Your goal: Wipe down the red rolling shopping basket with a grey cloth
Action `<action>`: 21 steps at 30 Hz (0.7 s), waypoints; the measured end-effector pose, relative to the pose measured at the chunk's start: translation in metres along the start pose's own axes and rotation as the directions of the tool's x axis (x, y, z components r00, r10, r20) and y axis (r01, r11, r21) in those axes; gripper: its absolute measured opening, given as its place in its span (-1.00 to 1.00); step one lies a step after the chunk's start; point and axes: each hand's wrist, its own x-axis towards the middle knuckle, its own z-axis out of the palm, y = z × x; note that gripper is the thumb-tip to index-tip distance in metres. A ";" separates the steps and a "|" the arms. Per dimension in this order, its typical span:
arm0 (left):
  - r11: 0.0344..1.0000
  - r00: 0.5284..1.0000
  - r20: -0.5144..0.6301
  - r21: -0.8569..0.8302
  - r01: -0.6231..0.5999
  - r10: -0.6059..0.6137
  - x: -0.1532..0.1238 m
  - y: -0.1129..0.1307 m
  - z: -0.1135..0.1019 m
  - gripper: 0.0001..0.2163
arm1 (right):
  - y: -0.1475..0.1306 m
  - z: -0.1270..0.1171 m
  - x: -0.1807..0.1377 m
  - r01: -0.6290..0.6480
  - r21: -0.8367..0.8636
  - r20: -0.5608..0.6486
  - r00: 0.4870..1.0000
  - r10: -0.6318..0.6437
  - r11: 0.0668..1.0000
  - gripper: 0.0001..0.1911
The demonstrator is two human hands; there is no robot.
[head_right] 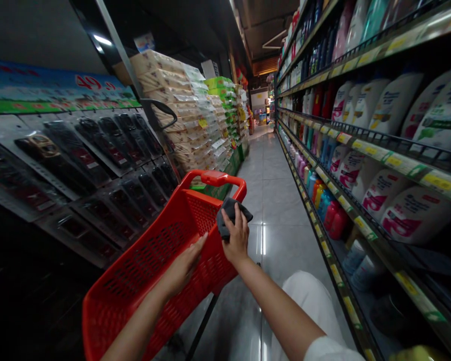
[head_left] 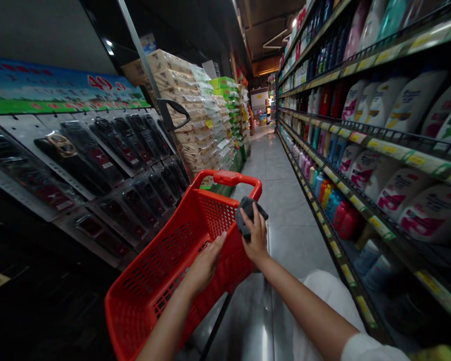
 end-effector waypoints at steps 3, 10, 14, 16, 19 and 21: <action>1.000 1.000 -0.009 -0.003 0.007 -0.007 -0.001 0.000 0.000 -0.45 | 0.021 -0.005 0.052 -0.068 0.241 -0.183 0.976 0.115 0.968 -0.43; 0.997 0.998 0.014 -0.044 0.059 -0.058 0.009 0.007 0.002 -0.47 | 0.025 0.002 0.078 -0.071 0.442 -0.228 0.955 0.189 0.894 -0.48; 0.995 0.998 0.017 -0.073 0.062 -0.061 0.012 0.014 0.001 -0.47 | 0.010 0.009 -0.003 0.062 0.200 -0.039 0.998 -0.055 0.978 -0.36; 0.995 0.998 0.012 -0.080 0.067 -0.066 0.011 0.017 0.001 -0.46 | 0.010 0.008 -0.014 0.101 0.162 0.020 0.994 -0.105 0.982 -0.34; 0.993 0.996 -0.004 -0.073 0.094 -0.094 0.011 0.020 0.002 -0.45 | 0.016 0.005 0.014 0.006 0.211 -0.077 0.997 0.010 0.977 -0.38; 0.992 0.994 -0.023 -0.073 0.104 -0.106 0.012 0.020 0.004 -0.45 | 0.017 0.006 0.032 -0.050 0.258 -0.151 0.984 0.091 0.965 -0.41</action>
